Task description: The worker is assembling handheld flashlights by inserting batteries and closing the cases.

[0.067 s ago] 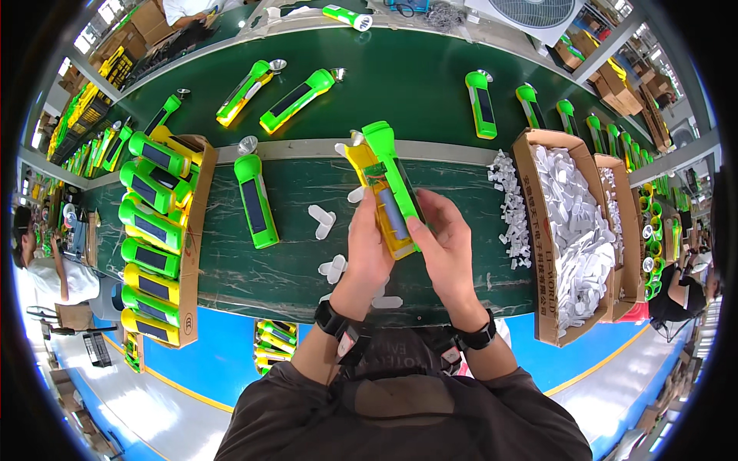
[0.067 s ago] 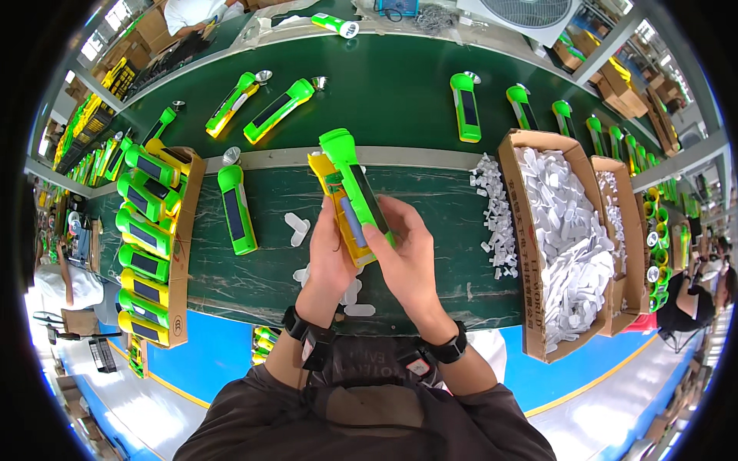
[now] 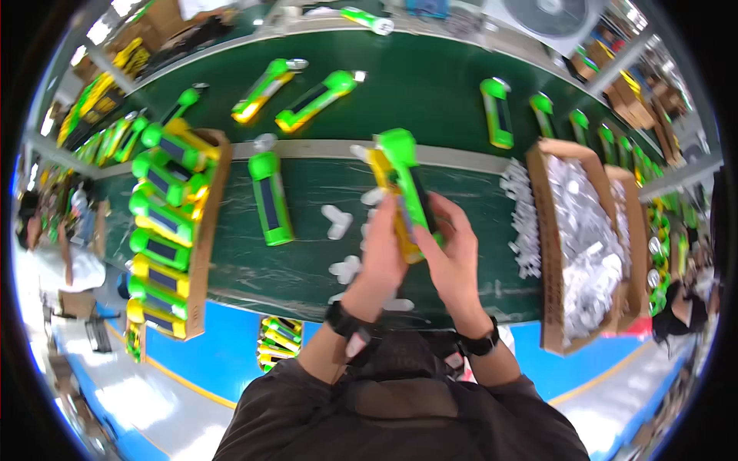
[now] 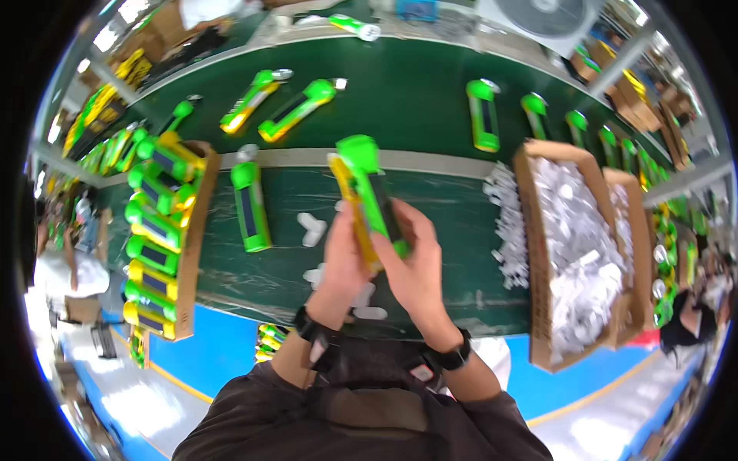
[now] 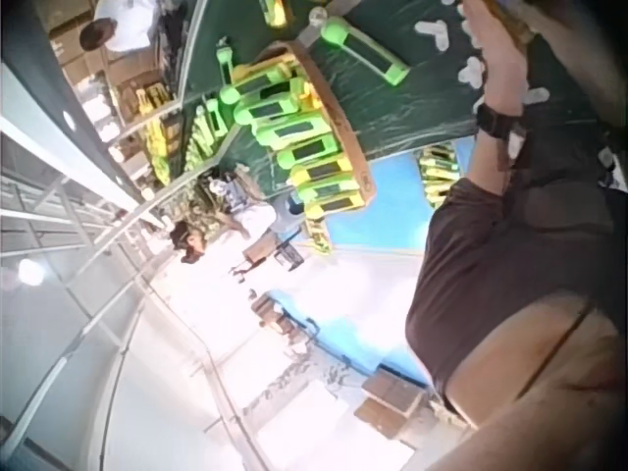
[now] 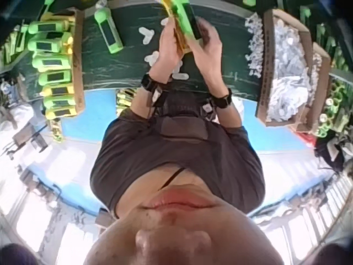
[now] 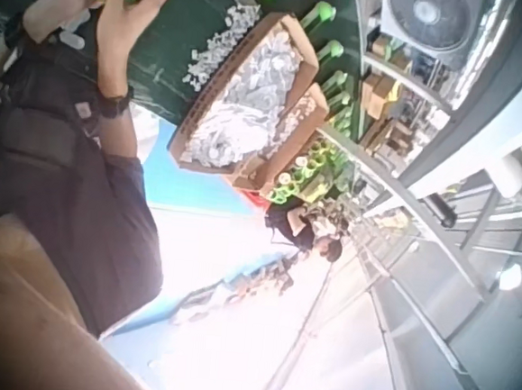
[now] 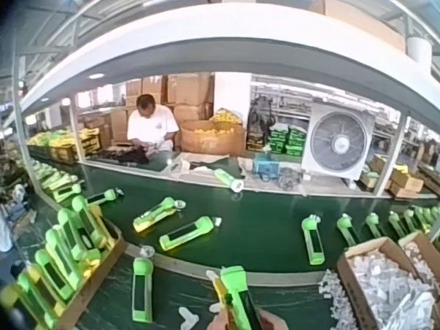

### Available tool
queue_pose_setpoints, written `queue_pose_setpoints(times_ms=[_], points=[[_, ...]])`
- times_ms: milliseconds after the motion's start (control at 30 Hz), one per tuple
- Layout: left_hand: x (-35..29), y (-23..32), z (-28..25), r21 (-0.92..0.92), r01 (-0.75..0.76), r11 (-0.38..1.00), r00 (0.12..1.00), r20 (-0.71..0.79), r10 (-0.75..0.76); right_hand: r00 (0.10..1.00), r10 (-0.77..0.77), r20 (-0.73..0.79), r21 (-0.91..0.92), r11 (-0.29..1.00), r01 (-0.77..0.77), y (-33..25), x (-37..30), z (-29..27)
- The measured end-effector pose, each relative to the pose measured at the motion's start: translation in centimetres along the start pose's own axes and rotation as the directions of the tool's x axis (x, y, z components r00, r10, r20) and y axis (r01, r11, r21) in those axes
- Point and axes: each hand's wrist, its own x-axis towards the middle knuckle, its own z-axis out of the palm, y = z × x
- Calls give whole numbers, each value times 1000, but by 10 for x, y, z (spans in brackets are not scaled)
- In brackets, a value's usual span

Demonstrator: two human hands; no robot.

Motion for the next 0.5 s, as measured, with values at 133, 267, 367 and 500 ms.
queue_pose_setpoints(times_ms=[133,267,367,500], points=[[-9,14,3,434,-24,901,999,48,4,972,-235,31,-415,881,226,-9,-13,8],[-34,63,-14,593,-36,805,999,12,35,956,-204,211,-256,932,256,-28,-33,24],[-64,133,-23,698,42,715,995,-91,30,940,-136,312,-173,965,197,-41,-30,21],[-81,248,-59,855,99,510,960,-218,178,950,-71,303,-304,938,167,-35,-13,-6]])
